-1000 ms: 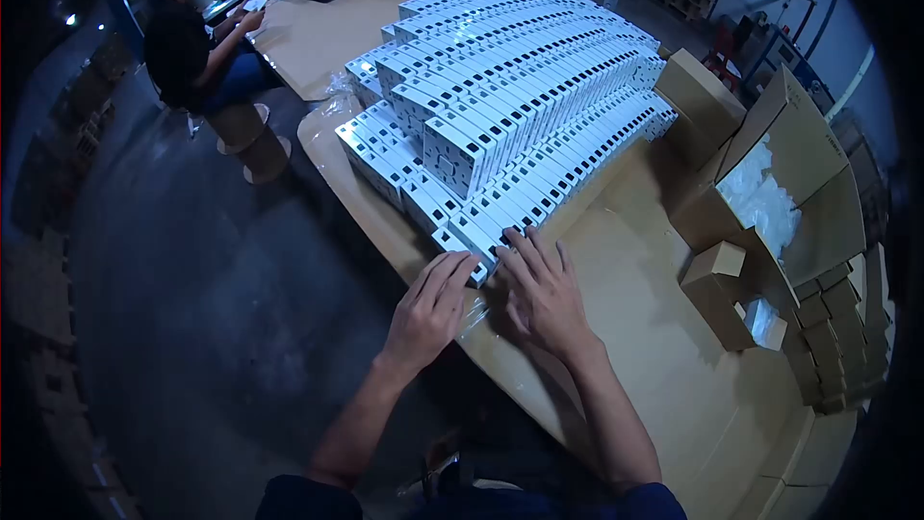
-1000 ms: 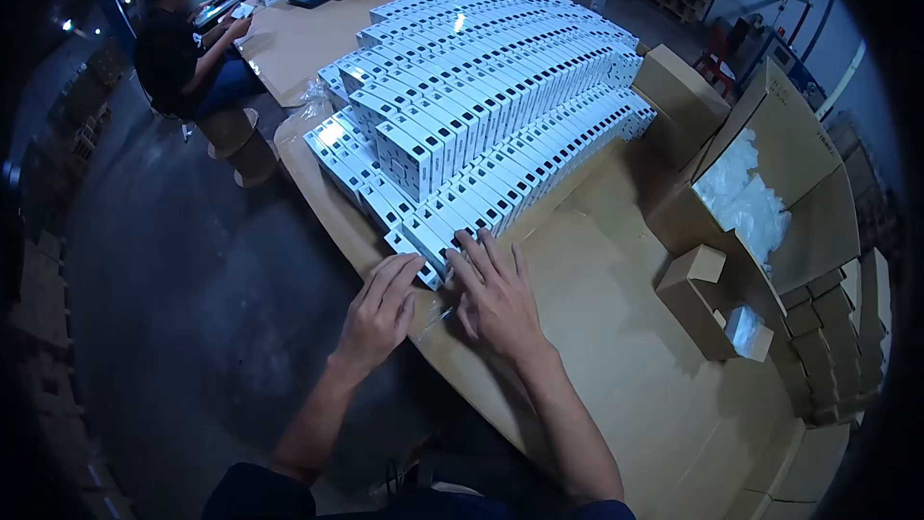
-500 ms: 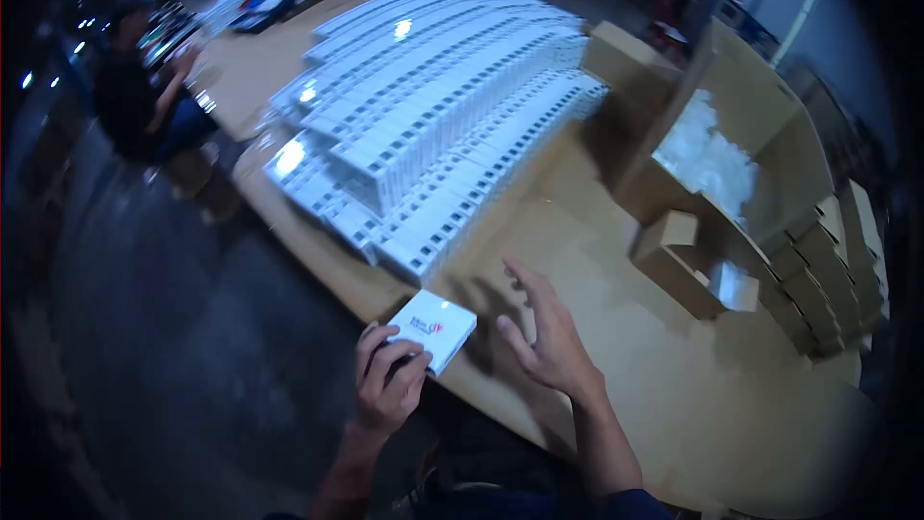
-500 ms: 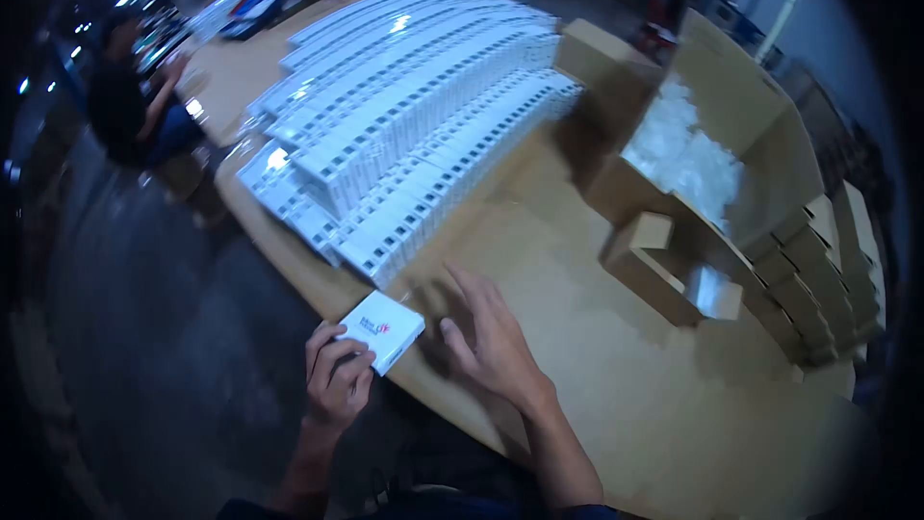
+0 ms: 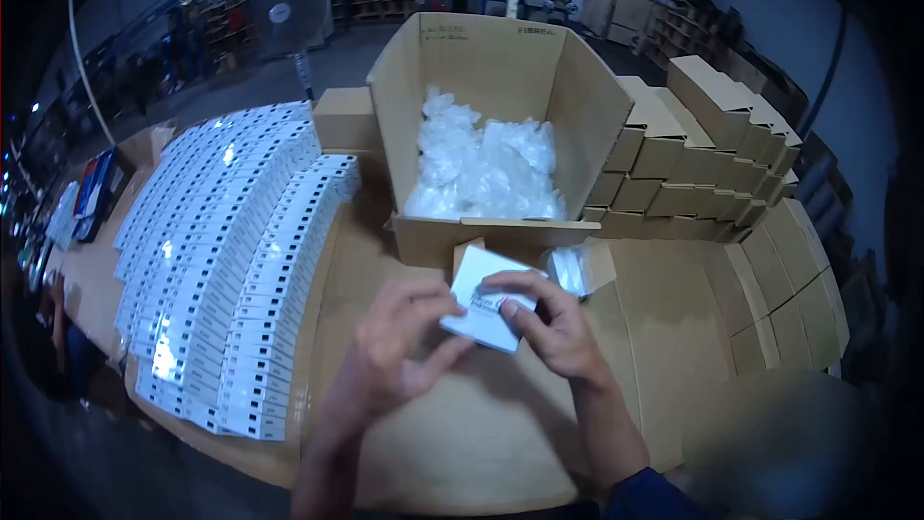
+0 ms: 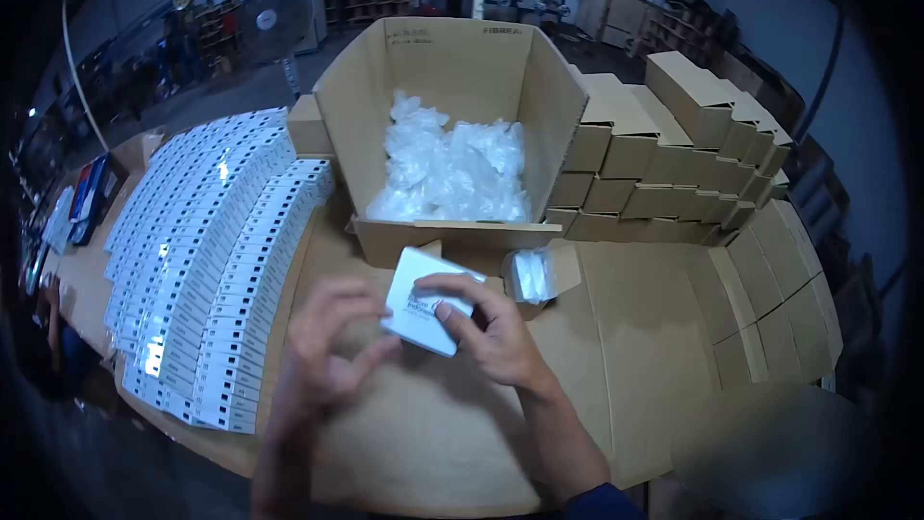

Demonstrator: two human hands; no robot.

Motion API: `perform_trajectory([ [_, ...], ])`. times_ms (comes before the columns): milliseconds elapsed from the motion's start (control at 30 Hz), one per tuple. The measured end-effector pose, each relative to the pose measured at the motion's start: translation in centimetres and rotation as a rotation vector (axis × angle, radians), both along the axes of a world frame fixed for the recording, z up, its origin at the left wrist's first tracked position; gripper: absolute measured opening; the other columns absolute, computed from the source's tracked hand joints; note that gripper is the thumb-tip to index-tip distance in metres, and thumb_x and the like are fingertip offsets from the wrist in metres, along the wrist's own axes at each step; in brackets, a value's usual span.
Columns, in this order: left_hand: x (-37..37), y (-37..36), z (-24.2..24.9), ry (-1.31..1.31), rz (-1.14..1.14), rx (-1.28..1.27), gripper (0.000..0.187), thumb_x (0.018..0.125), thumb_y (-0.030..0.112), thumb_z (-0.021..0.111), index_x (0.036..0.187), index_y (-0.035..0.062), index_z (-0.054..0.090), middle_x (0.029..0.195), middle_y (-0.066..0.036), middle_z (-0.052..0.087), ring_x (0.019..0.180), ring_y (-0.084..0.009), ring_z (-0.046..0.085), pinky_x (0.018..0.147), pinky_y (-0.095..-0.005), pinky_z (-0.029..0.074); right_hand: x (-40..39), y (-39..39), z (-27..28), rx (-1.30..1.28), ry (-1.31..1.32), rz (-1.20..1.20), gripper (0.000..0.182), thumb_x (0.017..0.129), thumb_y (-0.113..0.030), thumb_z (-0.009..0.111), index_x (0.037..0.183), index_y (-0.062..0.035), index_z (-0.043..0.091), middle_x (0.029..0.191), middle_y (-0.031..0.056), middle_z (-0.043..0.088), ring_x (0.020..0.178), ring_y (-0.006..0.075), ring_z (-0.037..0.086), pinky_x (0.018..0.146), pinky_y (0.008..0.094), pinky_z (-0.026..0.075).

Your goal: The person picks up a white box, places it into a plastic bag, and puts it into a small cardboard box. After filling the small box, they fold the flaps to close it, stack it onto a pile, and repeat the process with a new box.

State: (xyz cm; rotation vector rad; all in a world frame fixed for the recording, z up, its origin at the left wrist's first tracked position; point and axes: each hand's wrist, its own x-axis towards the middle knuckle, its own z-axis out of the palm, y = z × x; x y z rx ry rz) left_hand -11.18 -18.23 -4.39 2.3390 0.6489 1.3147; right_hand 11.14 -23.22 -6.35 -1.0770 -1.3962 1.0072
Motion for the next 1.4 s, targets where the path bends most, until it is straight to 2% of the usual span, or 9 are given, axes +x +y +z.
perform_trajectory([
  [167,9.2,15.7,1.6,0.235,-0.027,0.190,0.023,0.087,0.003,0.073,0.109,0.0062,0.071,0.108,-0.012,0.066,0.105,-0.0328,0.064,0.091,-0.0400,0.052,6.9,6.2,3.5,0.365,-0.326,-0.385,0.024,0.097,-0.002,0.055,0.113,-0.0021,0.073,0.093,0.0088,0.070,0.086,0.0174,0.060,0.083,0.0310,0.048],
  [300,16.5,23.9,-0.2,0.407,-0.080,0.376,0.025,0.088,0.008,0.074,0.112,0.0087,0.072,0.115,-0.010,0.064,0.111,-0.0324,0.061,0.093,-0.0422,0.052,9.7,10.2,5.0,0.342,-0.408,-0.528,0.022,0.097,-0.007,0.059,0.111,-0.0090,0.075,0.079,0.0049,0.058,0.071,0.0136,0.044,0.066,0.0301,0.041],
  [500,19.9,27.6,0.0,0.482,-0.111,0.246,0.017,0.091,0.012,0.072,0.104,0.0024,0.072,0.108,-0.017,0.069,0.106,-0.0357,0.065,0.091,-0.0472,0.052,10.7,13.4,4.9,0.318,-0.445,-0.604,0.023,0.092,-0.007,0.064,0.113,-0.0080,0.075,0.122,0.0188,0.062,0.111,0.0297,0.061,0.095,0.0381,0.049],
  [633,17.4,26.2,3.3,0.117,-0.070,0.131,0.017,0.094,0.014,0.069,0.099,-0.0031,0.068,0.097,-0.022,0.071,0.091,-0.0393,0.068,0.085,-0.0446,0.052,10.2,14.4,4.9,0.500,-0.532,-0.670,0.030,0.089,-0.007,0.068,0.118,-0.0087,0.074,0.137,0.0239,0.058,0.127,0.0375,0.059,0.107,0.0416,0.047],
  [800,12.5,19.0,4.7,-0.105,0.010,-0.054,0.016,0.101,0.011,0.063,0.105,-0.0038,0.067,0.086,-0.012,0.071,0.081,-0.0155,0.067,0.077,-0.0308,0.053,8.2,12.4,4.5,0.396,-0.379,-0.658,0.060,0.081,-0.037,0.089,0.128,-0.0049,0.070,0.132,0.0236,0.060,0.118,0.0333,0.062,0.100,0.0435,0.052],
  [933,9.9,11.4,2.2,-0.231,0.026,-0.125,0.013,0.101,0.007,0.062,0.107,-0.0036,0.067,0.089,-0.009,0.071,0.084,-0.0121,0.065,0.076,-0.0292,0.053,5.8,8.9,3.0,0.159,-0.106,-0.399,0.065,0.080,-0.043,0.090,0.122,0.0033,0.070,0.115,0.0170,0.069,0.109,0.0227,0.065,0.092,0.0359,0.052],
  [1100,7.1,1.9,-2.0,-0.390,0.026,-0.366,0.020,0.104,0.004,0.057,0.120,-0.0038,0.066,0.095,-0.006,0.069,0.089,-0.0122,0.064,0.080,-0.0267,0.052,1.6,1.8,-0.8,0.000,0.005,-0.438,0.029,0.095,-0.023,0.078,0.103,0.0048,0.074,0.101,0.0098,0.069,0.083,0.0131,0.054,0.074,0.0308,0.047],
  [1233,4.9,-2.7,-5.3,-0.533,-0.082,-0.651,0.033,0.104,0.009,0.060,0.133,-0.0071,0.057,0.101,-0.010,0.071,0.095,-0.0156,0.067,0.088,-0.0297,0.053,-0.5,-2.3,-2.6,0.300,-0.068,-0.468,0.021,0.094,-0.017,0.077,0.101,0.0025,0.073,0.117,0.0123,0.067,0.077,0.0115,0.046,0.068,0.0297,0.043],
  [1400,2.9,-6.3,-5.6,-0.316,-0.123,-0.770,0.026,0.104,0.015,0.065,0.123,-0.0010,0.059,0.093,-0.004,0.068,0.082,-0.0063,0.061,0.075,-0.0240,0.051,-1.0,-7.2,-2.5,0.060,-0.096,-0.244,0.018,0.090,-0.008,0.077,0.097,0.0064,0.069,0.143,0.0196,0.056,0.109,0.0217,0.063,0.082,0.0340,0.054],
])
